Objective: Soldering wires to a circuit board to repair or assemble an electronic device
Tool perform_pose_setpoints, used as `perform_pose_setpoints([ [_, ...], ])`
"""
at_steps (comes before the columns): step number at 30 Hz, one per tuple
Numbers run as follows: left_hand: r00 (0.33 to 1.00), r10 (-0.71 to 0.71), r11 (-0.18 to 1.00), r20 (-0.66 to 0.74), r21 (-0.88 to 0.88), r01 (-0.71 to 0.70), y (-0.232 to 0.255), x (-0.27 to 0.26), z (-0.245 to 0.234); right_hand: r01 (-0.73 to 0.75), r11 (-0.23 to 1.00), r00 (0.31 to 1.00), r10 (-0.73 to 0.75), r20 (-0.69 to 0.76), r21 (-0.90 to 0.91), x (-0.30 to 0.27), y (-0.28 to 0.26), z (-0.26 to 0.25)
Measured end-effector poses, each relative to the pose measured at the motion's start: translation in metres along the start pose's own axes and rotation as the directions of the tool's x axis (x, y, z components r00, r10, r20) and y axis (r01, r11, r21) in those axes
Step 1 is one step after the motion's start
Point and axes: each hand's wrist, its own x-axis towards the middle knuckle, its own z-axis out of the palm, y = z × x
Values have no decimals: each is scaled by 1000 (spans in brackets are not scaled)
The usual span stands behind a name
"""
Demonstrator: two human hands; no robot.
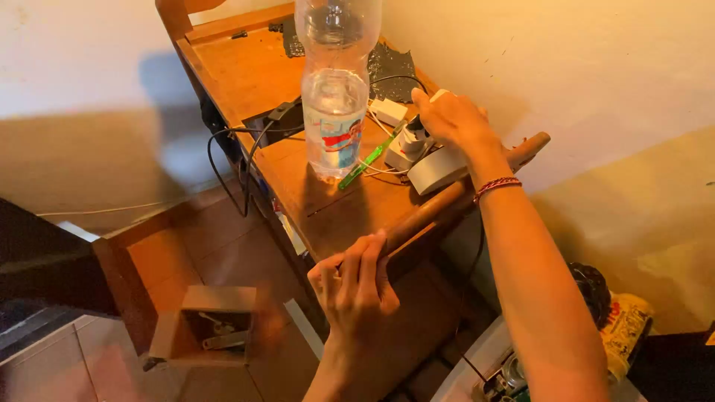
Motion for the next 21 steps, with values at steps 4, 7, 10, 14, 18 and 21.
perform_pose_setpoints([
  [4,999,-17,999,45,-28,18,-1,-4,-2,-20,1000,999,20,37,17,-15,-2,-4],
  [7,998,-17,999,63,-32,19,0,-1,-6,41,996,996,-34,-88,79,-32,-7,-13],
  [10,996,-28,999,82,-43,31,0,-3,-7,105,991,978,-89,-187,79,-42,-7,-16],
  [14,1000,2,999,25,-49,0,-5,-11,2,152,987,952,-132,-275,54,-36,12,-9],
  [18,1000,18,997,-2,-69,-18,-7,-12,2,233,972,887,-208,-413,12,-46,31,1],
  [21,999,35,999,20,-32,-34,-8,-15,5,356,933,757,-321,-569,-53,-97,43,4],
])
